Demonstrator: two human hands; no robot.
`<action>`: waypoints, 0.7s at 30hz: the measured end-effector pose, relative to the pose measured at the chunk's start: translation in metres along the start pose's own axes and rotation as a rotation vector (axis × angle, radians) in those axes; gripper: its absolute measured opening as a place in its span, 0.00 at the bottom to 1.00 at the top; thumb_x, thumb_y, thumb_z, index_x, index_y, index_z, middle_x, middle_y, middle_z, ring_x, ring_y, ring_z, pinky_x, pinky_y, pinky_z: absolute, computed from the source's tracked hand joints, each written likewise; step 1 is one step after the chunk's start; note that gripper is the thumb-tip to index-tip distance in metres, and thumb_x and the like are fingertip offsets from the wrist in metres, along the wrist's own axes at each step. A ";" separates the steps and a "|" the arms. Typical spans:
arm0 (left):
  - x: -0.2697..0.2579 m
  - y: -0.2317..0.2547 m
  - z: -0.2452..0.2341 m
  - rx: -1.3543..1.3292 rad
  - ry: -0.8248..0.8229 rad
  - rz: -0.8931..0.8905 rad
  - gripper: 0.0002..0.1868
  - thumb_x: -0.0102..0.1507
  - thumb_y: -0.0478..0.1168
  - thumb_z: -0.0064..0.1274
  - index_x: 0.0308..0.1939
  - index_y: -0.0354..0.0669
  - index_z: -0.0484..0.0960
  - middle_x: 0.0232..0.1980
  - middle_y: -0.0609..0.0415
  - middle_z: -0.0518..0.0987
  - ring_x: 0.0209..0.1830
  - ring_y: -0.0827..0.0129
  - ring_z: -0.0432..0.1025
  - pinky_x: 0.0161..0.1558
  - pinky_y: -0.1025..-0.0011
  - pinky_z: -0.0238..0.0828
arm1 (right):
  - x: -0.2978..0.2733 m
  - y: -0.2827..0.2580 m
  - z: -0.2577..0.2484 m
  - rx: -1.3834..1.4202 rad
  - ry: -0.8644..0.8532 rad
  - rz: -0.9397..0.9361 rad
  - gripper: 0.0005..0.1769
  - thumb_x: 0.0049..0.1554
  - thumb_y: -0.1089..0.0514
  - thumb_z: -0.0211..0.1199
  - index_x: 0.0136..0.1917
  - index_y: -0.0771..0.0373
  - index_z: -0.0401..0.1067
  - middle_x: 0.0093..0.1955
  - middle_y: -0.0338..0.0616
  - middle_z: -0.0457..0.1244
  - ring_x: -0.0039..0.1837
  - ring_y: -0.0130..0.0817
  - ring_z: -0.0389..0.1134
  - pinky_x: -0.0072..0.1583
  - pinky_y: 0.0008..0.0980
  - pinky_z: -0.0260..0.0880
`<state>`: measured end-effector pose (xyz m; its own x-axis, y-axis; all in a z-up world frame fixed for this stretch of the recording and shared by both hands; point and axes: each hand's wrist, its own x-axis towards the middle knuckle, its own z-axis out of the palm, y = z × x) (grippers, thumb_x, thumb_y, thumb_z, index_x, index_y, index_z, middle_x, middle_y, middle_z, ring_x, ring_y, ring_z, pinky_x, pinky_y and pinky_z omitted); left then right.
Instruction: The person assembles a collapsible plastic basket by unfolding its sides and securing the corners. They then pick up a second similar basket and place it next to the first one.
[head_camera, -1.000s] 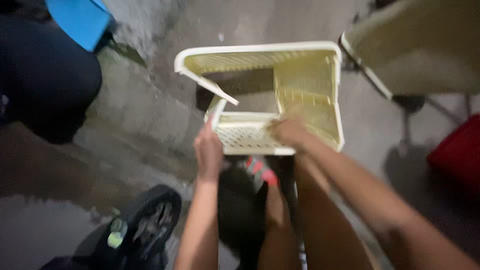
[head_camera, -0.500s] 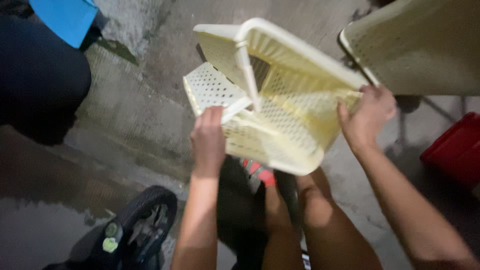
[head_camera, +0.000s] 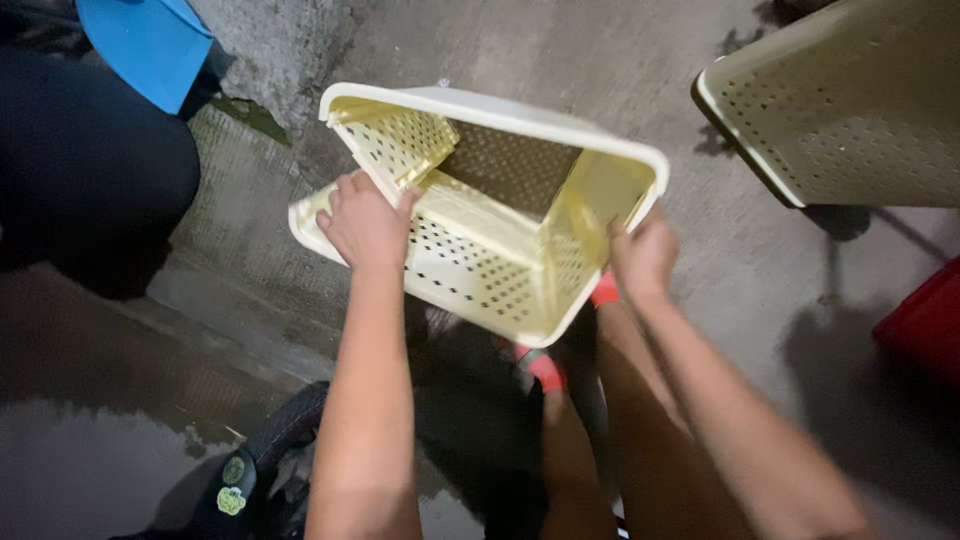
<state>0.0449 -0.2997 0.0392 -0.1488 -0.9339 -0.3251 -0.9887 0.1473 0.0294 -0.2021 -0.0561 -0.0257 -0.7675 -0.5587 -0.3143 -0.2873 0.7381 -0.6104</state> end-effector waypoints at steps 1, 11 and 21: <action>0.000 -0.010 0.009 -0.037 0.097 0.007 0.30 0.59 0.57 0.64 0.56 0.41 0.78 0.52 0.41 0.81 0.56 0.45 0.75 0.59 0.43 0.58 | 0.014 -0.004 -0.004 -0.056 -0.065 0.065 0.17 0.58 0.58 0.66 0.59 0.67 0.76 0.48 0.59 0.72 0.49 0.47 0.74 0.54 0.44 0.73; 0.006 -0.029 0.014 -0.415 -0.171 -0.156 0.19 0.69 0.55 0.50 0.56 0.50 0.79 0.42 0.48 0.86 0.35 0.51 0.82 0.43 0.54 0.79 | 0.142 -0.051 -0.056 -0.501 -0.263 -0.077 0.20 0.63 0.61 0.65 0.65 0.72 0.68 0.44 0.55 0.69 0.41 0.48 0.74 0.45 0.46 0.74; -0.087 -0.022 0.060 -0.520 -0.134 0.233 0.24 0.62 0.44 0.56 0.61 0.42 0.75 0.57 0.43 0.81 0.51 0.49 0.77 0.49 0.54 0.75 | 0.012 -0.132 0.029 -0.246 -0.366 -0.740 0.19 0.54 0.47 0.73 0.48 0.64 0.77 0.44 0.55 0.68 0.49 0.53 0.69 0.51 0.53 0.68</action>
<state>0.0811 -0.2022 0.0106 -0.3932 -0.8415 -0.3705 -0.8154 0.1329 0.5634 -0.1571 -0.1716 0.0304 -0.1134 -0.9839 -0.1384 -0.7894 0.1738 -0.5887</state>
